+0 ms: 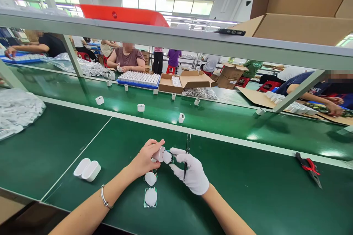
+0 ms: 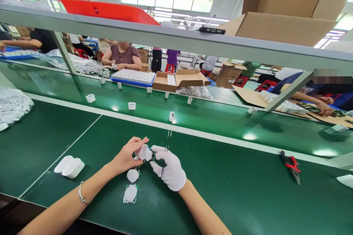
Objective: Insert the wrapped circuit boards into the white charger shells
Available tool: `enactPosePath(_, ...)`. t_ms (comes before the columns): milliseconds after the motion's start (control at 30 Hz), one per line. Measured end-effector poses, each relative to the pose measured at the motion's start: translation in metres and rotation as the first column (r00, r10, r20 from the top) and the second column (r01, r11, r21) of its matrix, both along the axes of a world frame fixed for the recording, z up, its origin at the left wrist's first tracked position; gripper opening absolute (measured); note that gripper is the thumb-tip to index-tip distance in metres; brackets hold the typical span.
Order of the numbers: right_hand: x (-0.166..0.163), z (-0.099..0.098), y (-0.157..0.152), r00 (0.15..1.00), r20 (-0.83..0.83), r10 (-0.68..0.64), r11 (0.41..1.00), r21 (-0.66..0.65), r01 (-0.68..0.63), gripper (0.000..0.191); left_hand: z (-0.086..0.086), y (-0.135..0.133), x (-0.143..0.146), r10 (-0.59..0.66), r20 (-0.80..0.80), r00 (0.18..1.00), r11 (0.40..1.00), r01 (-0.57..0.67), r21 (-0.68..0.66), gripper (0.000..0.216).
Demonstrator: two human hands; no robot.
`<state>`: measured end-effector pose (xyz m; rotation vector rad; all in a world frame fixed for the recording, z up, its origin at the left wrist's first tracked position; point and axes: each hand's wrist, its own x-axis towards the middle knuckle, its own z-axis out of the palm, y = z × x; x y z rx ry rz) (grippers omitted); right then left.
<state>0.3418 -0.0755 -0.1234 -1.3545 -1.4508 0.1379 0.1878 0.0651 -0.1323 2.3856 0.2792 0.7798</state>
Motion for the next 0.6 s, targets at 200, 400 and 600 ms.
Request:
enactPosePath(200, 0.0000, -0.0047, -0.0009, 0.998, -0.056, 0.002, 1.000, 0.030, 0.000, 0.018, 0.0022, 0.0013, 0.0000, -0.030, 0.033, 0.999, 0.999, 0.029, 0.029, 0.080)
enactPosePath(400, -0.0002, -0.0046, 0.0038, 1.000, 0.026, -0.004, 0.997, 0.072, 0.002, 0.018, 0.0020, -0.0024, 0.0019, -0.039, 0.059, 0.998, 0.999, 0.037, 0.024, 0.078)
enactPosePath(600, -0.0063, -0.0081, 0.0049, 0.987, 0.155, -0.038, 0.997, 0.076, 0.026, 0.011, 0.0020, -0.0030, 0.0015, -0.031, 0.066, 0.997, 0.998, 0.028, 0.053, 0.078)
